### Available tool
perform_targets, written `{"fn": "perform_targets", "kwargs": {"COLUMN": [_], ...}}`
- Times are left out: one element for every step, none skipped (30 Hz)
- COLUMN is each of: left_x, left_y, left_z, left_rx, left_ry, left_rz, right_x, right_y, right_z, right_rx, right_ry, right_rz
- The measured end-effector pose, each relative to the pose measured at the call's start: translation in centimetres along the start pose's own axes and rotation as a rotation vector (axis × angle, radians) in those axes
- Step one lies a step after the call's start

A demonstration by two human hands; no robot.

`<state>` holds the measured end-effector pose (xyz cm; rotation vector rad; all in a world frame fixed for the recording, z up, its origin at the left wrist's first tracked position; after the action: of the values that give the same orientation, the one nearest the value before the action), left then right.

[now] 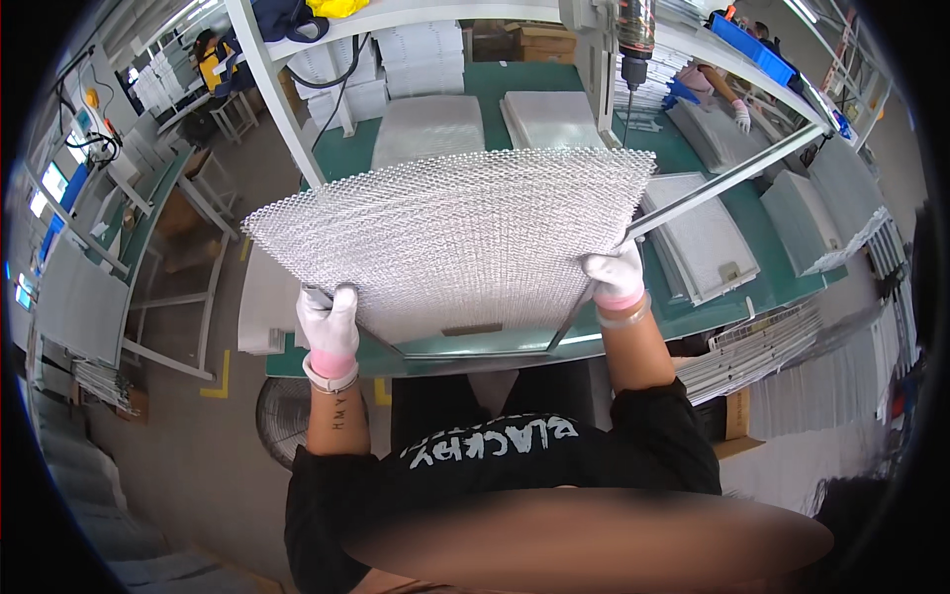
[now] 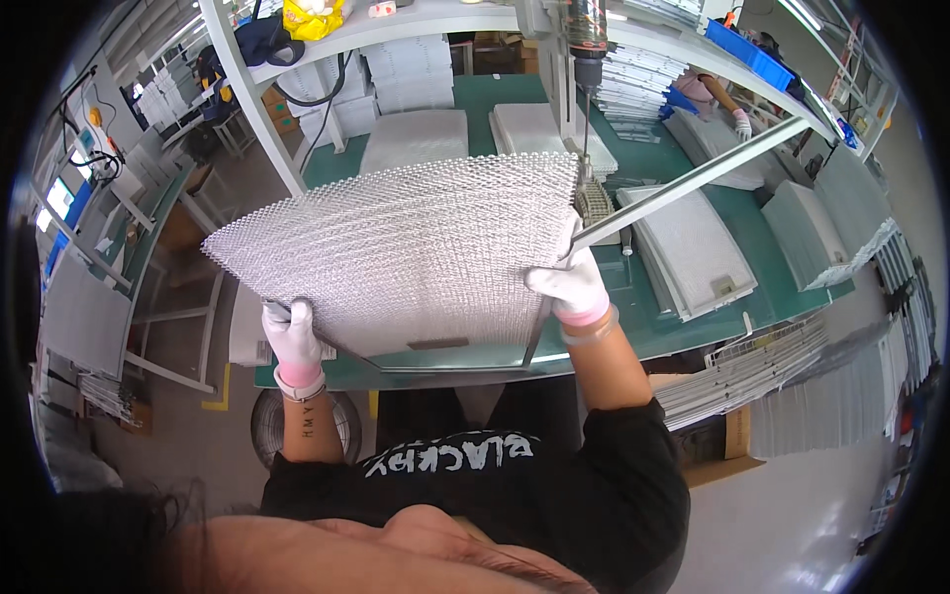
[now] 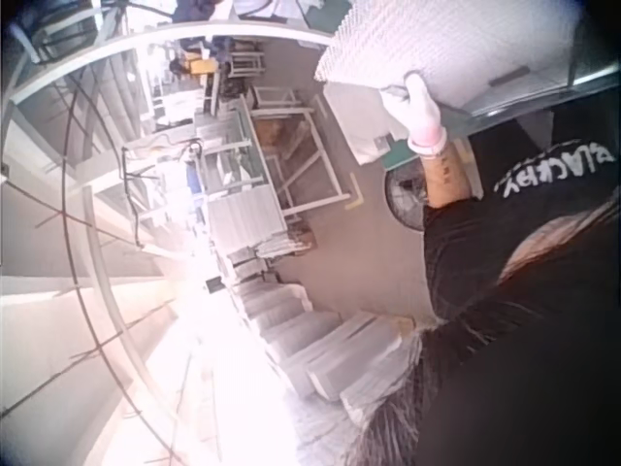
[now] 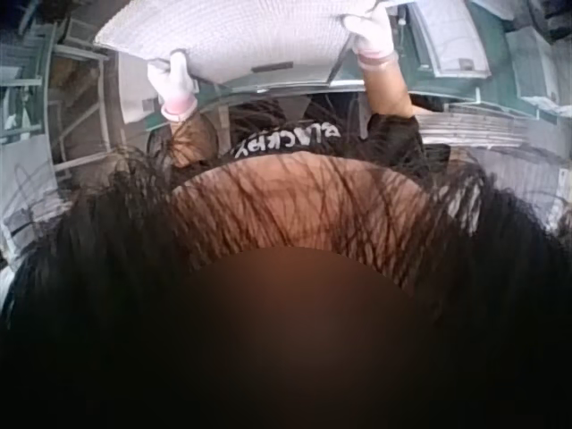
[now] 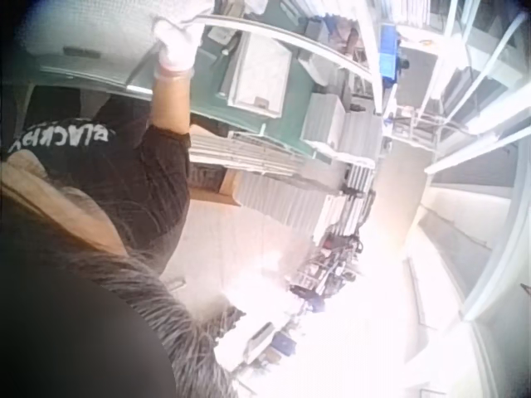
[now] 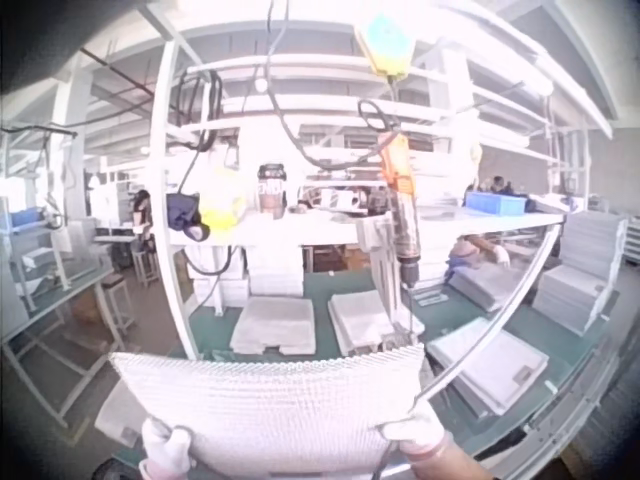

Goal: Assembling industrial mesh filters by fitting metal frames and securing them with a mallet and a press-like tool.

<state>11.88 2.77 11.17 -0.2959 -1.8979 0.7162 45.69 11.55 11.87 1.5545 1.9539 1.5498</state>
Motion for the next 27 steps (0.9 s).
{"fn": "perform_targets", "kwargs": {"left_x": [0.1, 0.0, -0.1, -0.4, -0.7, -1.0, -1.2, -1.4, -1.8, -2.1, -2.4, -2.6, -2.5, -2.4, -2.5, -2.4, -2.4, -2.5, -2.6, -2.5, -2.4, -2.4, -2.5, -2.8, -2.8, -3.0, -3.1], "left_y": [-0.1, -0.1, -0.1, -0.3, -0.4, -0.6, -0.9, -1.1, -0.9, -0.8, -0.8, -0.6, -0.8, -1.0, -1.3, -1.5, -1.6, -1.5, -1.6, -1.5, -1.5, -1.7, -1.6, -1.5, -1.5, -1.5, -1.5], "left_z": [0.2, 0.3, 0.3, 0.5, 0.7, 0.7, 0.6, 0.6, 1.0, 1.5, 1.7, 1.9, 1.9, 1.9, 1.6, 1.0, 0.6, 0.6, 0.8, 0.8, 0.9, 1.0, 1.1, 1.3, 1.3, 1.1, 1.5], "left_rx": [0.018, 0.031, 0.031, 0.025, 0.02, 0.025, 0.042, 0.058, 0.057, 0.024, -0.009, -0.01, 0.02, 0.05, 0.054, 0.032, 0.013, -0.035, -0.029, -0.019, -0.007, 0.047, 0.06, 0.038, 0.018, -0.009, 0.005], "left_ry": [0.018, 0.038, 0.037, 0.03, 0.022, 0.021, 0.021, 0.02, 0.026, 0.096, 0.166, 0.167, 0.139, 0.111, 0.11, 0.091, 0.076, 0.116, 0.112, 0.108, 0.104, 0.108, 0.105, 0.096, 0.088, 0.011, 0.01], "left_rz": [0.001, 0.007, 0.005, 0.0, -0.004, -0.003, -0.027, -0.05, -0.045, -0.062, -0.079, -0.075, -0.063, -0.051, -0.049, -0.046, -0.041, -0.007, 0.0, -0.01, -0.018, -0.035, -0.026, -0.024, -0.027, -0.028, -0.023], "right_x": [0.1, -0.2, -0.5, -0.8, -1.3, -1.9, -2.3, -2.4, -2.7, -2.9, -3.3, -3.8, -3.7, -3.3, -3.1, -4.2, -4.5, -4.9, -5.4, -5.8, -6.1, -6.1, -6.2, -6.4, -6.6, -7.0, -7.4], "right_y": [0.2, 0.4, 0.7, 1.2, 0.9, 0.7, 0.7, 0.6, 0.5, 1.1, 1.5, 1.4, 1.7, 1.7, 1.6, 0.4, -0.3, -0.6, -0.8, -0.7, -0.7, -0.3, -0.2, -0.1, -0.1, -0.1, -0.2], "right_z": [-1.1, -1.5, -2.1, -3.3, -3.1, -2.5, -2.3, -2.7, -3.1, -4.3, -5.0, -4.8, -4.7, -4.5, -4.3, -1.8, -1.6, -1.6, -1.9, -2.3, -2.5, -3.0, -3.3, -3.2, -3.3, -3.1, -3.2], "right_rx": [0.002, -0.032, -0.065, -0.127, -0.124, -0.397, -0.675, -0.799, -0.799, -0.859, -0.92, -0.917, -0.916, -0.698, -0.48, -0.587, -0.586, -0.623, -0.66, -0.724, -0.72, -0.647, -0.573, -0.612, -0.635, -0.734, -0.833], "right_ry": [0.008, -0.078, -0.166, -0.394, -0.392, -0.474, -0.561, -0.704, -0.712, -0.752, -0.792, -0.786, -0.784, -0.621, -0.458, -0.459, -0.464, -0.526, -0.579, -0.533, -0.53, -0.529, -0.528, -0.508, -0.491, -0.432, -0.371], "right_rz": [0.001, 0.049, 0.096, 0.086, 0.083, 0.069, 0.055, 0.267, 0.264, 0.327, 0.391, 0.359, 0.355, 0.237, 0.121, 0.06, 0.06, 0.166, 0.264, 0.298, 0.285, 0.251, 0.217, 0.224, 0.223, 0.221, 0.221]}}
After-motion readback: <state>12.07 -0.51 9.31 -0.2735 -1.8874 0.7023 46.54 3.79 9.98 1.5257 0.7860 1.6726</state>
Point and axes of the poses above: each hand's wrist, its own x-axis towards the middle knuckle, its own z-axis out of the back of the hand, y = z × x, the point moved 3 cm from there along x, towards the middle knuckle, and after that the axes turned 15 degrees about -z, right-handed, at the moved point
